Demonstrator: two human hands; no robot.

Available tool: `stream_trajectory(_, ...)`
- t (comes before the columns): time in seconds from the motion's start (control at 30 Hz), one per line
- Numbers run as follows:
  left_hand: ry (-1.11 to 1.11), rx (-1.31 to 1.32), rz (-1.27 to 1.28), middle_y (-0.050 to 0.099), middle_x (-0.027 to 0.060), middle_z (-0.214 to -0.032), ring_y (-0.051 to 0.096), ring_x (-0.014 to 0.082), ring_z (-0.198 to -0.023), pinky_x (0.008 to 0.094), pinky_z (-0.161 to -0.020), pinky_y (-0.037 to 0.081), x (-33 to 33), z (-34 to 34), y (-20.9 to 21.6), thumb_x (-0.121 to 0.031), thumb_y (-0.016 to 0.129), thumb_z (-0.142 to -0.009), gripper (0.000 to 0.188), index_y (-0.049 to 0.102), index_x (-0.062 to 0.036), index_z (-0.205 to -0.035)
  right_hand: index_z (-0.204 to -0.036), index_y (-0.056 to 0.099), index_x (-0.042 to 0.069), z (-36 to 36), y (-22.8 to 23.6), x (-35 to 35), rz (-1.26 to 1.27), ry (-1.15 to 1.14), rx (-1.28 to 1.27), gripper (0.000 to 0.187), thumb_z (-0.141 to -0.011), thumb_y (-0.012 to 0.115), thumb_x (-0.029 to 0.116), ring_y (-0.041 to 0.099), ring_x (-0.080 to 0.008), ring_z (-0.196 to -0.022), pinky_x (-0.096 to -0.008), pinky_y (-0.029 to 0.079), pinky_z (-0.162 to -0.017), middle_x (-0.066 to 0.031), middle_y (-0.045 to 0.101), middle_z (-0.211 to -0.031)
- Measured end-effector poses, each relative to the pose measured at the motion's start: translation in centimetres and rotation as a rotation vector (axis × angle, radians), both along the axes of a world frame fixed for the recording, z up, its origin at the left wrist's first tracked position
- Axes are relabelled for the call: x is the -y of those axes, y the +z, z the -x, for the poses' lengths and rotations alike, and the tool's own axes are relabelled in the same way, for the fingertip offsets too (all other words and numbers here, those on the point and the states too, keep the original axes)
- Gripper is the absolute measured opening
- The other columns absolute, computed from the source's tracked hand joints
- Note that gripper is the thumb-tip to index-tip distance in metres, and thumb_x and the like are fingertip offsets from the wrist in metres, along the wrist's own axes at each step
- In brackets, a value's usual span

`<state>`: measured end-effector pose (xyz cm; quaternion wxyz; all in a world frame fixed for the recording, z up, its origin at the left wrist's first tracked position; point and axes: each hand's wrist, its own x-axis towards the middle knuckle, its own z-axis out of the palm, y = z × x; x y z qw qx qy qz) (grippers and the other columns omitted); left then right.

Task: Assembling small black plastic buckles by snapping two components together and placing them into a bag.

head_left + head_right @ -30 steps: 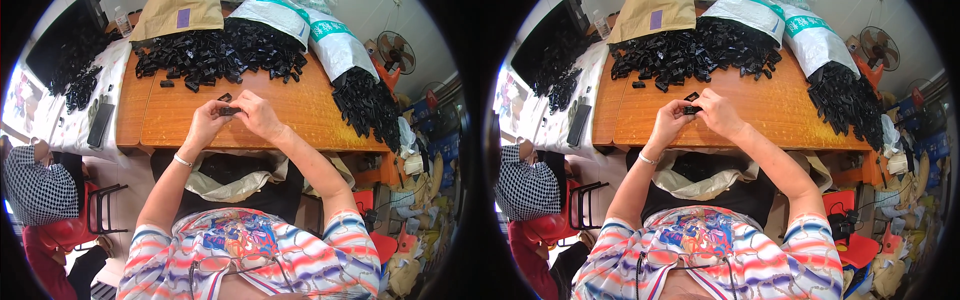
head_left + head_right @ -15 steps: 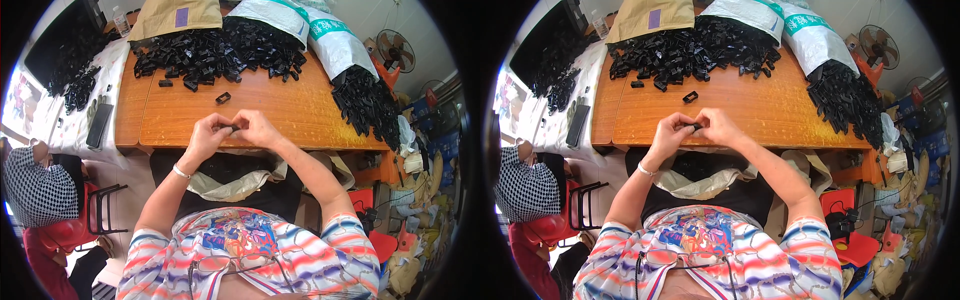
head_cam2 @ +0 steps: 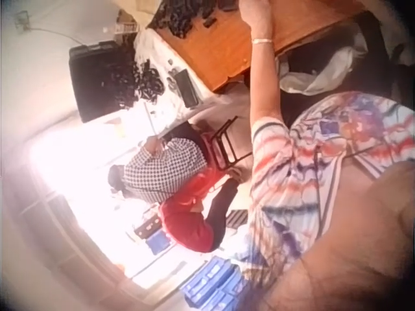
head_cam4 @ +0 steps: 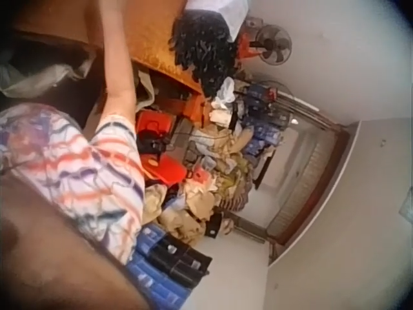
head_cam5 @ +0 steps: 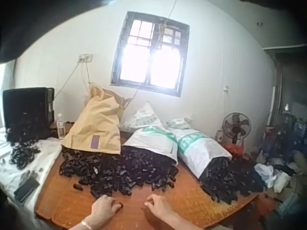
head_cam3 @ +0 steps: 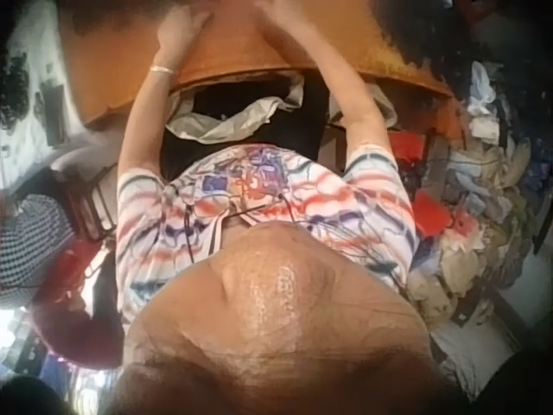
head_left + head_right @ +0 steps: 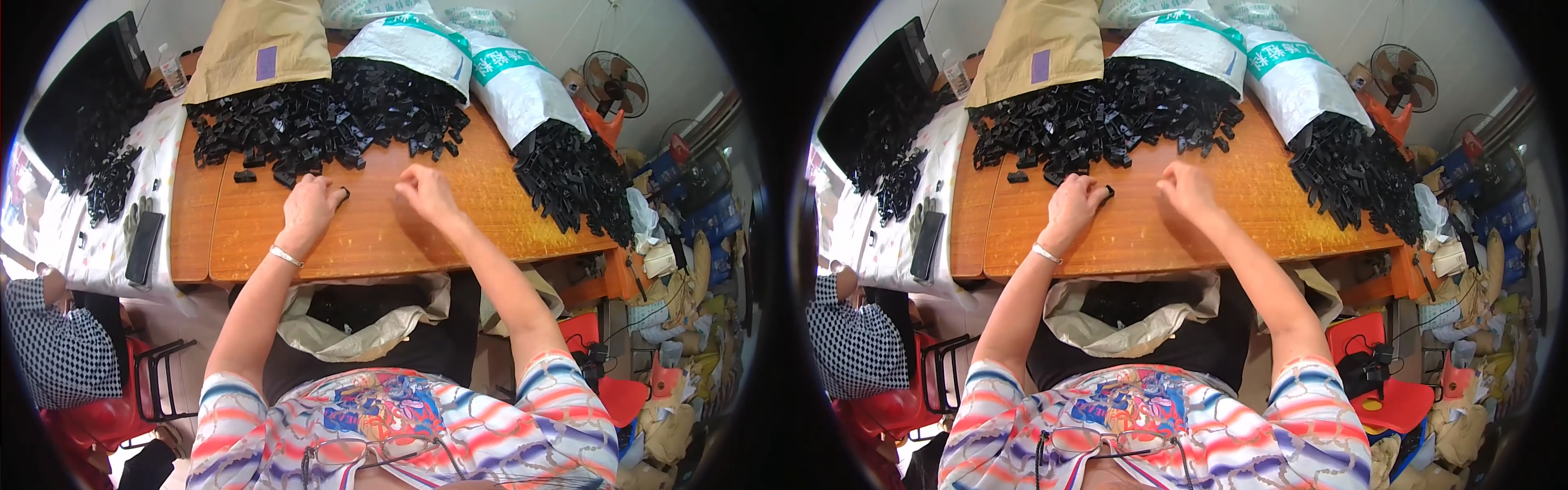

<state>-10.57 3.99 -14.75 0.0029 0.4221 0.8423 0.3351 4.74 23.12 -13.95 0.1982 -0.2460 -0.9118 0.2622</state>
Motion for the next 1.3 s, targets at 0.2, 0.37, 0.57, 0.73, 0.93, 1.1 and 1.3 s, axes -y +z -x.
stream_trajectory(0.2,-0.066,-0.016,-0.035,0.061,0.0159,-0.096,0.062,0.0343,-0.091,0.0416,-0.077,0.052,-1.1,-1.6,-0.8,-0.019,0.074,-0.078,0.024,0.065,-0.0017,-0.092,-0.107,0.062,0.003,5.7,-1.1,-5.8,-0.342,-0.253,0.159,0.035,-0.082,0.074,0.025,0.067,-0.0357,-0.09,-0.0431,0.054,-0.078,-0.0197,0.068,-0.097)
stream_trajectory(0.37,-0.104,-0.023,-0.048,0.06,0.0144,-0.091,0.062,0.0348,-0.087,0.0439,-0.07,0.05,-0.5,-2.8,-1.1,-0.01,0.074,-0.077,0.026,0.051,-0.0049,-0.089,-0.106,0.059,0.003,7.7,-2.4,-6.4,-0.359,-0.307,0.255,0.037,-0.081,0.075,0.025,0.066,-0.0396,-0.093,-0.0452,0.054,-0.08,-0.0221,0.066,-0.101)
stream_trajectory(0.57,-0.126,-0.053,-0.112,0.058,0.0113,-0.088,0.06,0.0333,-0.085,0.0428,-0.069,0.049,0.6,-3.4,-1.5,-0.008,0.073,-0.076,0.023,0.052,-0.0063,-0.086,-0.097,0.062,0.004,6.1,-1.6,-6.3,-0.264,-0.268,0.205,0.032,-0.077,0.077,0.023,0.067,-0.0363,-0.094,-0.044,0.053,-0.08,-0.02,0.069,-0.088)
stream_trajectory(0.73,-0.254,-0.165,-0.176,0.056,0.0102,-0.084,0.055,0.0326,-0.084,0.041,-0.069,0.048,1.9,-4.5,-0.9,-0.011,0.075,-0.074,0.024,0.054,-0.0058,-0.084,-0.096,0.061,0.004,3.8,-1.2,-4.7,-0.208,-0.257,0.214,0.03,-0.077,0.077,0.022,0.067,-0.0356,-0.092,-0.0433,0.052,-0.079,-0.0194,0.069,-0.087)
stream_trajectory(0.93,-0.367,-0.187,-0.172,0.056,0.0104,-0.085,0.055,0.0314,-0.085,0.041,-0.07,0.048,2.4,-5.8,-0.7,-0.011,0.074,-0.075,0.019,0.056,-0.006,-0.082,-0.098,0.06,0.003,1.3,-1.3,-4.3,-0.104,-0.156,0.188,0.026,-0.081,0.072,0.019,0.069,-0.0314,-0.083,-0.0415,0.053,-0.075,-0.0183,0.069,-0.088)
stream_trajectory(1.1,-0.449,-0.194,-0.203,0.055,0.0112,-0.084,0.053,0.0325,-0.086,0.0407,-0.075,0.047,3.2,-6.2,-1.1,-0.004,0.068,-0.075,0.014,0.057,-0.0054,-0.083,-0.094,0.062,0.001,-1.3,-0.4,-1.0,0.44,-0.076,0.051,0.013,-0.085,0.064,0.01,0.066,-0.0178,-0.056,-0.0338,0.052,-0.058,-0.0135,0.069,-0.081)
stream_trajectory(1.3,-0.47,-0.153,-0.24,0.058,0.011,-0.088,0.053,0.0335,-0.088,0.0406,-0.079,0.046,3.1,-6.2,-1.2,0.004,0.063,-0.075,0.02,0.061,-0.0042,-0.093,-0.093,0.065,-0.001,-2.9,-3.0,-2.1,0.027,-0.104,-0.008,0.013,-0.088,0.066,0.011,0.068,-0.0212,-0.069,-0.034,0.054,-0.061,-0.0122,0.065,-0.088)
